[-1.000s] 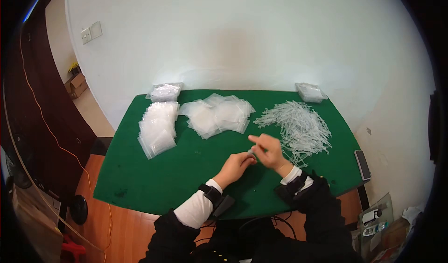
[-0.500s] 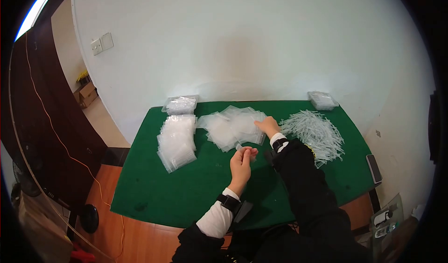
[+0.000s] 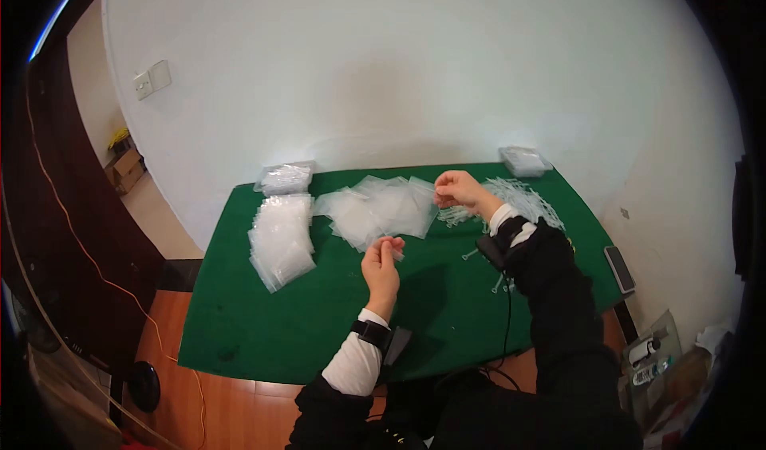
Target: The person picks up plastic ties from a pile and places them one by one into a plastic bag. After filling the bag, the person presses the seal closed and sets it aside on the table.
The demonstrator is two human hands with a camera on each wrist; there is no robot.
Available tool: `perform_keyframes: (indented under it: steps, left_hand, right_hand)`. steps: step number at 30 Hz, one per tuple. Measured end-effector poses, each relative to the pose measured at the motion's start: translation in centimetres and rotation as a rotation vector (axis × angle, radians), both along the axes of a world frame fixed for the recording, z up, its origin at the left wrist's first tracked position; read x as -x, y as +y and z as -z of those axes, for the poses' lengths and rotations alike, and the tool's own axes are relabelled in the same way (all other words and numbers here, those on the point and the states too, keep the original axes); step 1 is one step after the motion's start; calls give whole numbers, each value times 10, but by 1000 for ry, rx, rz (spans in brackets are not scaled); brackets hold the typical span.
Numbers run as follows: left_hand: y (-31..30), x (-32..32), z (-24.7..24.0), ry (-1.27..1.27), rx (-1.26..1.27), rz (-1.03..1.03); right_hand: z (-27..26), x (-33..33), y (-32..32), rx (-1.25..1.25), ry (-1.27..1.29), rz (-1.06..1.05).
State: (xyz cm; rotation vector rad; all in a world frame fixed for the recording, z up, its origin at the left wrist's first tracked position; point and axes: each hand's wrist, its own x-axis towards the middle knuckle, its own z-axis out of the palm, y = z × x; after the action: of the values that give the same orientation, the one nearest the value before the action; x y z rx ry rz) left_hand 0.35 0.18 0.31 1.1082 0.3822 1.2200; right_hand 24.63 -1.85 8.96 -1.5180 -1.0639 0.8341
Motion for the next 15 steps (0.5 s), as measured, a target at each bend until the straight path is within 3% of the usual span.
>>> perform_keyframes:
  steps: [2, 3, 5, 6, 10, 11, 14, 15]
  left_hand:
    - [1, -1, 2, 18, -4, 7]
    - [1, 0, 2, 27, 9, 19]
    - [2, -1, 2, 44, 21, 71]
    - [2, -1, 4, 55, 29, 97]
    - [-1, -2, 5, 133, 1, 152]
    - [-1, -2, 6, 138, 9, 152]
    - [-1, -2, 5, 158, -14, 151]
    - [-1, -2, 5, 157, -15, 151]
  right_hand:
    - [-30, 10, -21, 194, -9, -231]
    - [-38, 13, -26, 206, 2, -220]
    - [-48, 21, -29, 393, -235, -524]
    - [-44, 25, -29, 484, -348, -681]
    - [0, 43, -9, 561, -580, -876]
    - [8, 47, -7, 564, -572, -879]
    - [33, 63, -9, 211, -952, -598]
    - [35, 64, -11, 210, -954, -597]
